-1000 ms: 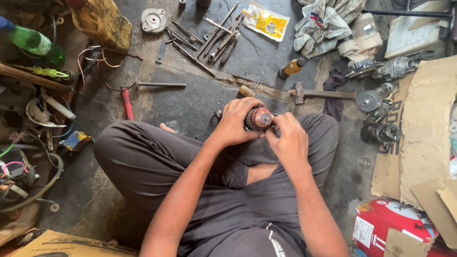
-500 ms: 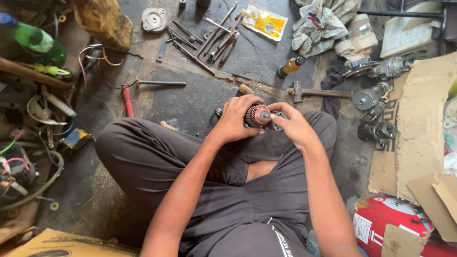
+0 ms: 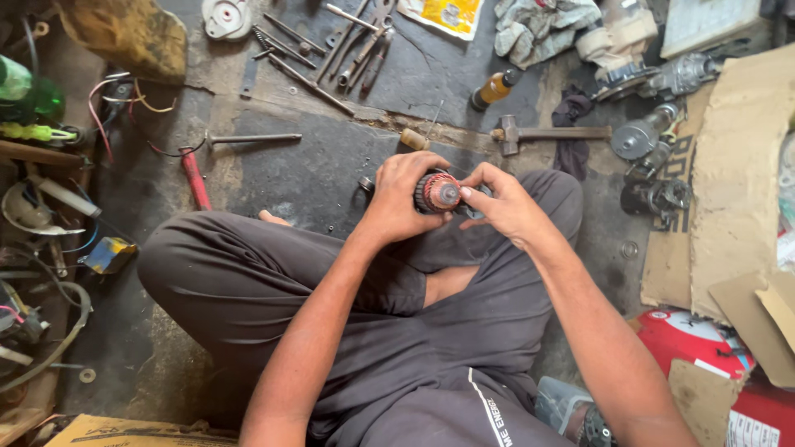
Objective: The person sits on the workshop floor assembling a starter motor. They insert the armature into the drive housing, apply grease from a sachet to the shaft, fit the brush end cap over the armature, press components together by hand, and finally tighten the assembly using a T-handle wrench.
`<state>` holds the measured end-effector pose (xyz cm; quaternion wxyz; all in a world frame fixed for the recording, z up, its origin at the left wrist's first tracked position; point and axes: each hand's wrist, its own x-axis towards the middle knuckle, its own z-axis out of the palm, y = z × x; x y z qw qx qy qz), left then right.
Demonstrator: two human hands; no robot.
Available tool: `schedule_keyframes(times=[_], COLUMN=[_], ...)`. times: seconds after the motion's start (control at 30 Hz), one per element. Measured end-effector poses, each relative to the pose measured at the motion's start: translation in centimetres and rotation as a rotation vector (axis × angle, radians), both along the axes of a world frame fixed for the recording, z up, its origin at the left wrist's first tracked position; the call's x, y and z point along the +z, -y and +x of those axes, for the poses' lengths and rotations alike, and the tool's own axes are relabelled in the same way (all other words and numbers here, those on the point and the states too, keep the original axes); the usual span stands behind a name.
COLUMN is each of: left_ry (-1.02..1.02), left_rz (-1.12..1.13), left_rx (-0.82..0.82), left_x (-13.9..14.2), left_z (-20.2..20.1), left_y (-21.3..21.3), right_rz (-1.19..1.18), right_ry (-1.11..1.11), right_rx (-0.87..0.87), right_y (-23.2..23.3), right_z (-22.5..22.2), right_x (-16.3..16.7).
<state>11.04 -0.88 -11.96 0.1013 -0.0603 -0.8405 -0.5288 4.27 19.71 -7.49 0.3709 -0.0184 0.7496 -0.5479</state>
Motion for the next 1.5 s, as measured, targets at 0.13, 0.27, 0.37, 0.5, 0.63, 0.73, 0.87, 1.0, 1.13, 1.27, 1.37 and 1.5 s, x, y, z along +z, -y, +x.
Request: schedule_keyframes(times=[0.13, 0.27, 0.37, 0.5, 0.63, 0.73, 0.87, 1.0, 1.13, 1.27, 1.37, 1.5], left_ry=[-0.017, -0.027, -0.059, -0.052, -0.030, -0.064, -0.018, -0.008, -0.015, -0.011, -0.008, -0.009], left_rz=[-0.007, -0.006, -0.021, -0.036, -0.037, -0.029, -0.022, -0.033, -0.025, -0.021, -0.030, -0.040], left_rx=[-0.007, -0.011, 0.001, 0.001, -0.010, -0.001, 0.012, -0.003, -0.005, 0.008, 0.012, 0.001], left_x=[0.0, -0.5, -0.8, -1.1, -1.5, -1.8, -2.0, -1.5, -1.1, -1.1, -1.0, -0.7], left_z=[-0.1, 0.1, -0.1, -0.3, -0.4, -0.8, -0.6, -0.7, -0.5, -0.3, -0.3, -0.5], left_y=[0.0, 0.2, 0.2, 0.0, 0.0, 0.1, 0.2, 0.5, 0.3, 0.2, 0.2, 0.2], right_rz=[0.049, 0.124, 0.171, 0.108, 0.187, 0.272, 0.019, -0.049, -0.067, -0.005, 0.028, -0.049], right_ry=[-0.081, -0.201, -0.320, -0.327, -0.307, -0.335, -0.127, 0.167, 0.158, 0.077, -0.034, -0.051], right_rx=[-0.042, -0.084, -0.113, -0.111, -0.119, -0.147, -0.079, -0.085, -0.036, -0.013, -0.018, -0.090], right_y=[0.8, 1.5, 1.9, 2.0, 2.4, 2.5, 1.4, -0.2, -0.5, -0.1, 0.3, 0.5], right_z=[0.8, 1.3, 1.6, 1.5, 1.4, 1.3, 0.5, -0.4, -0.7, -0.5, 0.2, 1.7], right_x=[-0.5, -1.3, -1.9, -2.6, -3.2, -3.3, -2.5, -1.2, -1.3, -2.1, -2.4, -1.4])
